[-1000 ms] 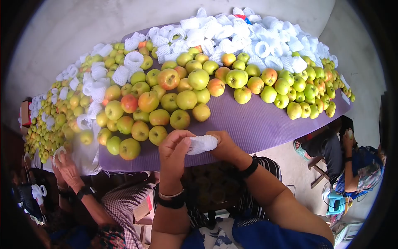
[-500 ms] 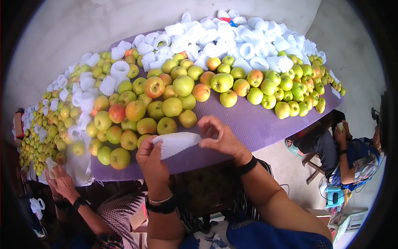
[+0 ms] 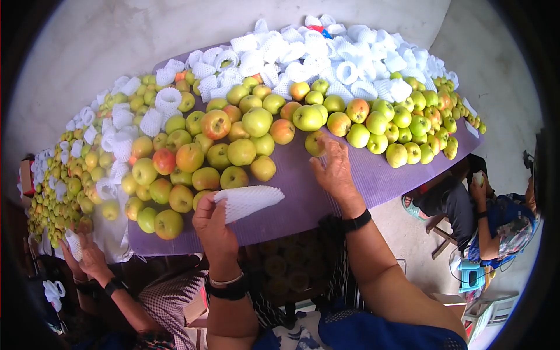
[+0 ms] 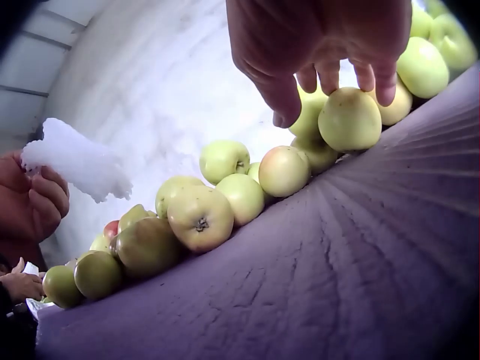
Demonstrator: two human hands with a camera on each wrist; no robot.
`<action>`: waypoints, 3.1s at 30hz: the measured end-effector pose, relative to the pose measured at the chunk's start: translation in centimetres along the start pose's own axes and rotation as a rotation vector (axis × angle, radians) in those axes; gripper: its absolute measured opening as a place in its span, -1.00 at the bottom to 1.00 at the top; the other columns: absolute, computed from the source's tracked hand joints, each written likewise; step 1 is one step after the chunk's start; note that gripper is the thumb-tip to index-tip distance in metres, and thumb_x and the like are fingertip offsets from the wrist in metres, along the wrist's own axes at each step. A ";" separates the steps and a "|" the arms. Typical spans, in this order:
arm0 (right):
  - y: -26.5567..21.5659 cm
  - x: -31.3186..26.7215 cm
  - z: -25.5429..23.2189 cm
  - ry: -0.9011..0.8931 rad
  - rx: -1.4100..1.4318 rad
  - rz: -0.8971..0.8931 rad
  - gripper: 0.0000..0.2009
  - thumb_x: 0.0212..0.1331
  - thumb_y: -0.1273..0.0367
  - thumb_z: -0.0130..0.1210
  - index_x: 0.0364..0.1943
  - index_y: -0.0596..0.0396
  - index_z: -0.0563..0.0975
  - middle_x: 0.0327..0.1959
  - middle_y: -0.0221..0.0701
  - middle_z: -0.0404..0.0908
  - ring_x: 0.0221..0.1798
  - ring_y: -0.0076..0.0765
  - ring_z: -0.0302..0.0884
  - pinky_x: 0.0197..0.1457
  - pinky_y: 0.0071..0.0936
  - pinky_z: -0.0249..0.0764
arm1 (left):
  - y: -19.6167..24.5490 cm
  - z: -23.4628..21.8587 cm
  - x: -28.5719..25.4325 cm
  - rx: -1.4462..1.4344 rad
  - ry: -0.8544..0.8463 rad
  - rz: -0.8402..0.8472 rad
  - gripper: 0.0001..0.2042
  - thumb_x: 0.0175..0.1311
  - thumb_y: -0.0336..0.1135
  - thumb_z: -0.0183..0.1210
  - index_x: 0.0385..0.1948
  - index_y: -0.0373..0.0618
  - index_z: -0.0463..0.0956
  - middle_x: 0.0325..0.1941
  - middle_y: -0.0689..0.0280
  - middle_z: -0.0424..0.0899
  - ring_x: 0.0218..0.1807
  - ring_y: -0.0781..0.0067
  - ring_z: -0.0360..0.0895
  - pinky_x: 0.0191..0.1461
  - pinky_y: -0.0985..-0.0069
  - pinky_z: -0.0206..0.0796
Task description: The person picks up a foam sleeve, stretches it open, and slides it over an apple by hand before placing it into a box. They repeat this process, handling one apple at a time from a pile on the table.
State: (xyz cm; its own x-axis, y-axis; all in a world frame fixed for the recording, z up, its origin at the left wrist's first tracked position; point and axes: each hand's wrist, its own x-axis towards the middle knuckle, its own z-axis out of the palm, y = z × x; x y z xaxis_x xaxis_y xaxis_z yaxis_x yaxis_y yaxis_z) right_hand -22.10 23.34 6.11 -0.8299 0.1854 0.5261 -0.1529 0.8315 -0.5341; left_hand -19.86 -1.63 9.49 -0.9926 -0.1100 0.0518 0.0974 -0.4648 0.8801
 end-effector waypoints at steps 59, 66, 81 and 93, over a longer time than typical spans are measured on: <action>-4.8 -1.0 -1.5 -0.498 0.941 0.445 -0.29 -0.37 0.30 0.33 0.02 0.22 0.32 -0.11 -0.26 0.46 -0.07 -0.27 0.46 0.03 -0.41 0.39 | -0.6 0.8 0.3 0.180 0.208 0.400 -0.90 0.14 -0.55 0.08 -0.39 -0.17 0.34 -0.44 0.37 0.45 -0.53 0.74 0.32 -0.54 0.81 0.20; -9.6 -3.0 -2.9 -0.732 1.450 0.214 -0.15 -0.51 0.10 0.44 0.01 0.23 0.36 0.13 -0.20 0.23 0.19 -0.23 0.24 0.25 -0.35 0.15 | -1.8 1.3 0.2 0.222 0.172 0.366 -0.87 0.12 -0.59 0.10 -0.41 -0.17 0.32 -0.45 0.37 0.45 -0.49 0.71 0.37 -0.51 0.77 0.24; -8.1 -3.6 -1.8 -0.833 1.686 0.361 -0.15 -0.46 0.18 0.42 0.06 0.27 0.34 -0.03 -0.32 0.41 0.02 -0.34 0.41 0.12 -0.46 0.29 | -2.0 2.3 -0.6 0.405 -0.151 0.322 -0.88 0.06 -0.63 0.08 -0.39 -0.24 0.37 -0.40 0.41 0.42 -0.42 0.73 0.34 -0.33 0.72 0.24; -8.6 -3.8 -1.6 -0.506 1.780 0.541 -0.25 -0.34 0.29 0.31 0.08 0.27 0.28 -0.02 -0.26 0.43 0.03 -0.24 0.42 0.17 -0.34 0.30 | -1.3 2.2 -0.8 0.245 -0.295 0.119 -0.93 0.17 -0.48 0.09 -0.38 -0.28 0.42 -0.52 0.47 0.43 -0.47 0.80 0.25 -0.41 0.78 0.13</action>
State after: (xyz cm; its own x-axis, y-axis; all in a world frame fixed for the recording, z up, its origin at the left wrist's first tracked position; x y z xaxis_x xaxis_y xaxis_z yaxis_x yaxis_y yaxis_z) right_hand -16.81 16.28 9.78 -0.9742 -0.2169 0.0617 0.1180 -0.7235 -0.6802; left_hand -19.34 1.05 9.32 -0.9572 0.1233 0.2618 0.2277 -0.2371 0.9444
